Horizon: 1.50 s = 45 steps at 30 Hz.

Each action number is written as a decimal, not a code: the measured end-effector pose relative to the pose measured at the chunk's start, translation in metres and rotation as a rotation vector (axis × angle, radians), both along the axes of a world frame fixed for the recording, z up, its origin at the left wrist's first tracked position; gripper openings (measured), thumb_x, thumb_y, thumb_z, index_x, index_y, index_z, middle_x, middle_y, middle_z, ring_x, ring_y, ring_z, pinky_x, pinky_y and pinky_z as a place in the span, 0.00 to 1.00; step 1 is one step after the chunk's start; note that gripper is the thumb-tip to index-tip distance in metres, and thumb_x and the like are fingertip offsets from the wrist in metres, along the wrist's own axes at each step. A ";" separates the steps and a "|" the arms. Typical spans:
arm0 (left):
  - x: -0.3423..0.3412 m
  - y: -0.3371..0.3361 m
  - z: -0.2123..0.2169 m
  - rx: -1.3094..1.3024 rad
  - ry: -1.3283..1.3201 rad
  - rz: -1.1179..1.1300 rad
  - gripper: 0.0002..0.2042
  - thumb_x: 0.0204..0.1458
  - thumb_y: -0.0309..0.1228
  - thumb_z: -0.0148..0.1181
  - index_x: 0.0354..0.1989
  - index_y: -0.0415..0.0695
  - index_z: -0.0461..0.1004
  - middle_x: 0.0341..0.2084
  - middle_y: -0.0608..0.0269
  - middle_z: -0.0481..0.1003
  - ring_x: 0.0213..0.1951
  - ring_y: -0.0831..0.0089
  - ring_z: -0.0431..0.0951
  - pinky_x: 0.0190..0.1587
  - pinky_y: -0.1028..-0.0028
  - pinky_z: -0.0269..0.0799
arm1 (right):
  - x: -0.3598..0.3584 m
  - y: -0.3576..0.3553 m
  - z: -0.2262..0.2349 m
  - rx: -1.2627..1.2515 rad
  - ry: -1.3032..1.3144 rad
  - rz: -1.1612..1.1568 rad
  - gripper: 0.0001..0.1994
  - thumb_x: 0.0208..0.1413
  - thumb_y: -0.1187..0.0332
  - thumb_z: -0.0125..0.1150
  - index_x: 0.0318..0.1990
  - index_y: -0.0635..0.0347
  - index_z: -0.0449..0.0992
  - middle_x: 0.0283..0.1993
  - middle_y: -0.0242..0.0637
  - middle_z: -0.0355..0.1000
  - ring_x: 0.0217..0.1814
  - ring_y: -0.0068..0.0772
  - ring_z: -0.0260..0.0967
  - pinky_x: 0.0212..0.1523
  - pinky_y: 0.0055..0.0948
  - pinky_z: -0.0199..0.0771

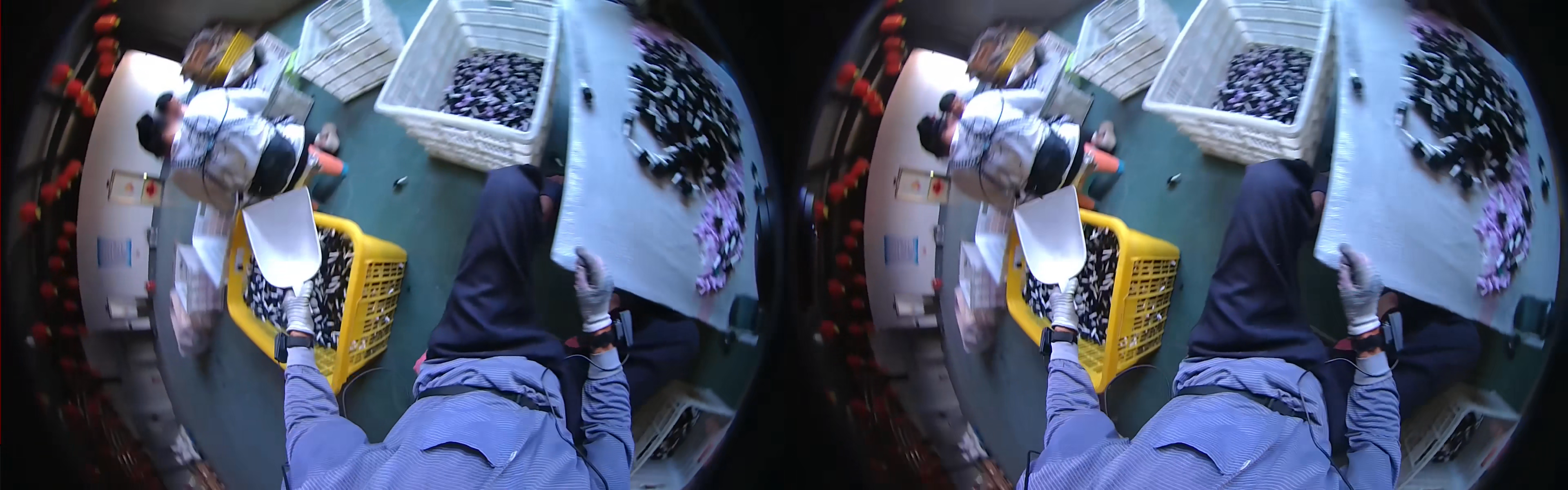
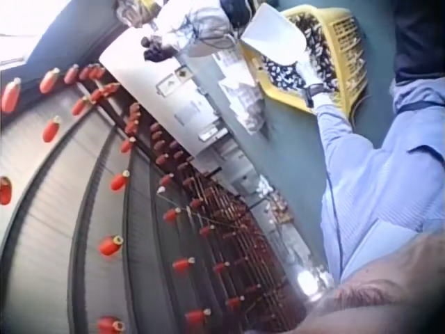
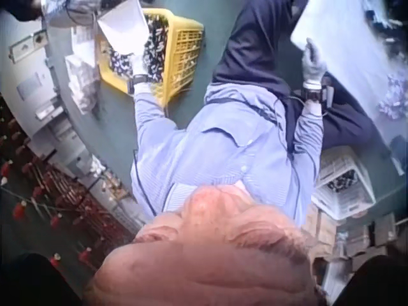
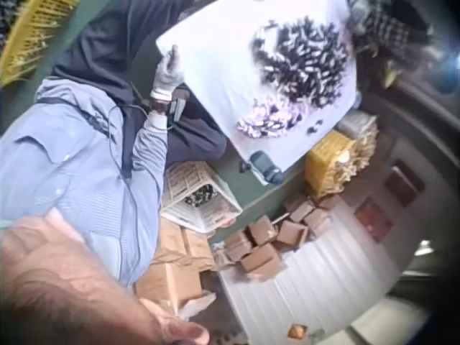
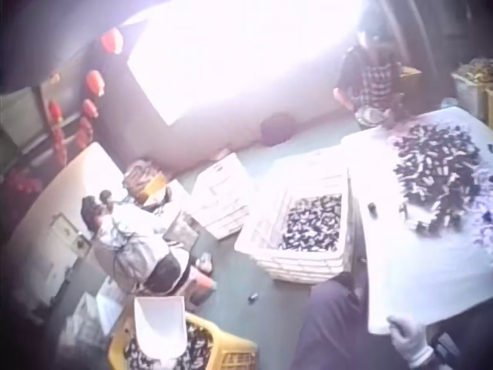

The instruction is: Transferring and sorting small plastic components from a large basket onto a low work table using a handheld scoop.

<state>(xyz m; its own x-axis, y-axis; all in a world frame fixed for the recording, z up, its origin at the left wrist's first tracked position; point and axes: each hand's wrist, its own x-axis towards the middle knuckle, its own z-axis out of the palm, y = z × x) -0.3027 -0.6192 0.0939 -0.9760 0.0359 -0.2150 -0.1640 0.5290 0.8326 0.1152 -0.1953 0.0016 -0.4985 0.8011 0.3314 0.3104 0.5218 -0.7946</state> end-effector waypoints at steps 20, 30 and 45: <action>0.037 -0.282 0.004 -0.510 -1.119 0.082 0.14 0.49 0.40 0.64 0.36 0.43 0.72 0.21 0.60 0.73 0.11 0.82 0.62 0.10 0.83 0.54 | -0.003 -0.001 -0.020 -0.154 -0.133 -0.024 0.14 0.59 0.77 0.50 0.52 0.64 0.71 0.49 0.38 0.72 0.47 0.26 0.70 0.50 0.25 0.70; 0.018 -0.259 -0.034 -0.369 -1.241 0.204 0.18 0.52 0.46 0.60 0.41 0.44 0.71 0.18 0.67 0.70 0.10 0.85 0.56 0.10 0.86 0.48 | -0.005 -0.003 -0.020 -0.136 -0.175 -0.041 0.13 0.60 0.76 0.50 0.52 0.64 0.72 0.48 0.36 0.73 0.47 0.26 0.70 0.50 0.25 0.70; -0.018 -0.168 -0.206 0.786 -1.284 0.495 0.13 0.58 0.42 0.53 0.27 0.47 0.65 0.15 0.73 0.62 0.13 0.84 0.60 0.13 0.85 0.56 | -0.005 0.000 -0.026 -0.107 -0.276 -0.137 0.13 0.61 0.71 0.51 0.51 0.64 0.73 0.47 0.37 0.74 0.46 0.25 0.69 0.50 0.25 0.69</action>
<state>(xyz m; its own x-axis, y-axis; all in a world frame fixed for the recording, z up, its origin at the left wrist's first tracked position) -0.3208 -0.7869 -0.1120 -0.1155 0.2780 -0.9536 -0.9630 -0.2665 0.0390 0.1105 -0.1952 -0.0244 -0.4428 0.8900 0.1091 0.5835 0.3784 -0.7186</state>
